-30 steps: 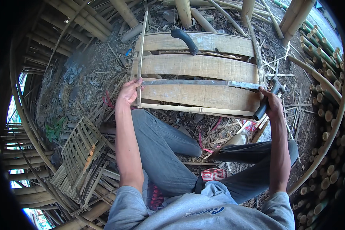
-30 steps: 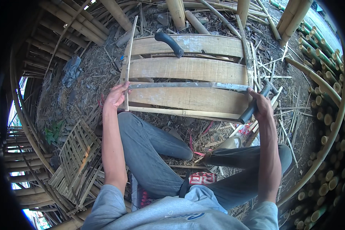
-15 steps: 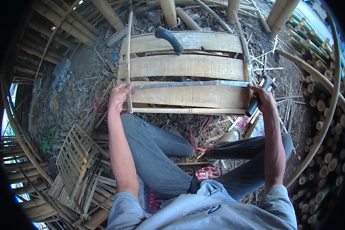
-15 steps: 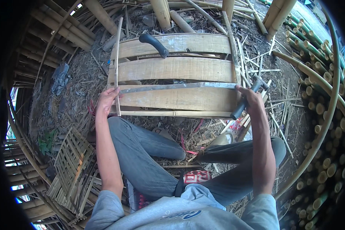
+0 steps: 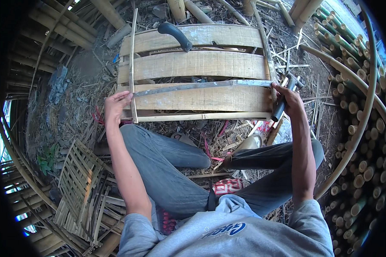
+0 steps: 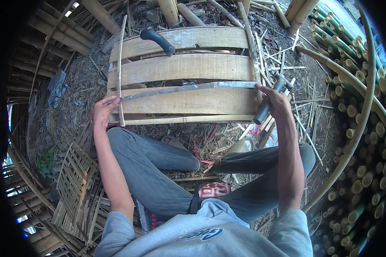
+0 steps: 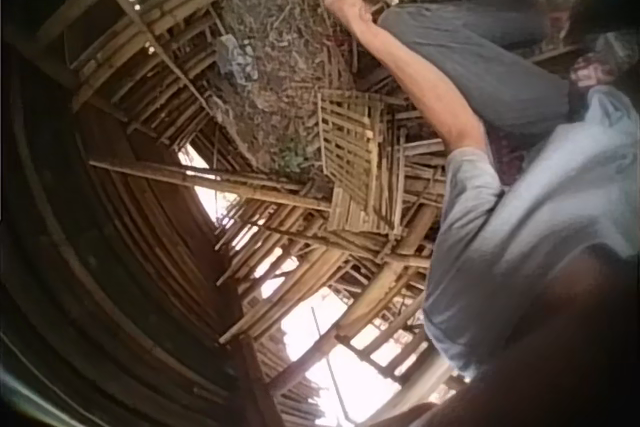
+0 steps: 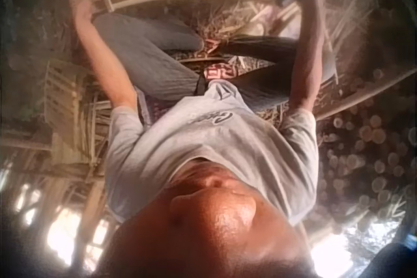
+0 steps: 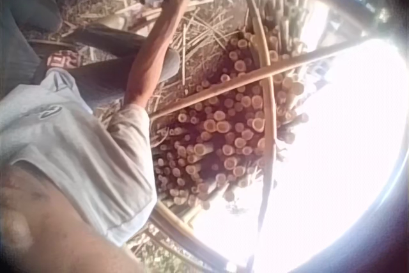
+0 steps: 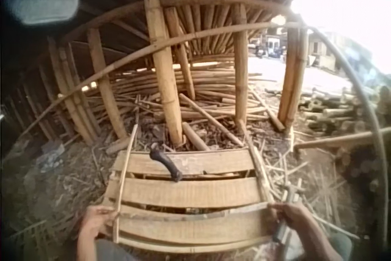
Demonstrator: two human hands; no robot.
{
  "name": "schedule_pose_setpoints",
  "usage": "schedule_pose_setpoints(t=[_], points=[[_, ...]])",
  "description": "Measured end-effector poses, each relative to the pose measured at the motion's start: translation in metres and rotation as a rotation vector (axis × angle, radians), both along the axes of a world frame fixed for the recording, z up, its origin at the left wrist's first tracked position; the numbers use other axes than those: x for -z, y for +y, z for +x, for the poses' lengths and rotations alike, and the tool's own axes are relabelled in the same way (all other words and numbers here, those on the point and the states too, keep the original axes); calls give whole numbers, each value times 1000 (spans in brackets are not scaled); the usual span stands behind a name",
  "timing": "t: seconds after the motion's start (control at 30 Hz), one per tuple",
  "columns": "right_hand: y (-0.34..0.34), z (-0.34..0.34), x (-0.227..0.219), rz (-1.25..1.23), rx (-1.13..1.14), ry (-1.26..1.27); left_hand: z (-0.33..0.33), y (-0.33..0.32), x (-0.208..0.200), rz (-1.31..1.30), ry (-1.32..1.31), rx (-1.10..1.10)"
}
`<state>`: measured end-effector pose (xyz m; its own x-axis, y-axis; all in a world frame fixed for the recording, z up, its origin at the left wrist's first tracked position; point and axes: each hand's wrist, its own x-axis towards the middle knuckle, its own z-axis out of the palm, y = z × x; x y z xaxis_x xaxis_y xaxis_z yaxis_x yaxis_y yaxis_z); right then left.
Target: The person attaches thin bamboo strips to a wooden frame using a hammer and nails, positioning each strip by hand and striking the nail to secure it.
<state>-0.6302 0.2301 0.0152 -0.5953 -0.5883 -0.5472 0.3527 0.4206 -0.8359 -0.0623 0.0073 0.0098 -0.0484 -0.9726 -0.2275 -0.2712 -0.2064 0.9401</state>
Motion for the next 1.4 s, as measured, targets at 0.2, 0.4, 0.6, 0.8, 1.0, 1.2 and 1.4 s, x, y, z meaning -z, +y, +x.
schedule_pose_setpoints(t=[0.2,0.4,0.6,0.8,1.0,1.2,1.4], points=[[5,-21,12,-80,-51,-121,-5,-5,2,6,-11,7],[-2,-11,11,30,-69,61,1,11,0,18,-14,-62],[12,-28,19,-35,-102,36,-12,-4,-1,20,-12,-8],[2,-7,13,74,-52,162,2,7,-5,71,-21,-62],[6,-6,8,50,5,191,-9,4,-1,-10,-13,35],[5,4,-7,-22,-32,151,8,-2,2,56,-153,8],[32,-20,-46,-26,-61,90,0,1,-7,-352,-404,-87]])
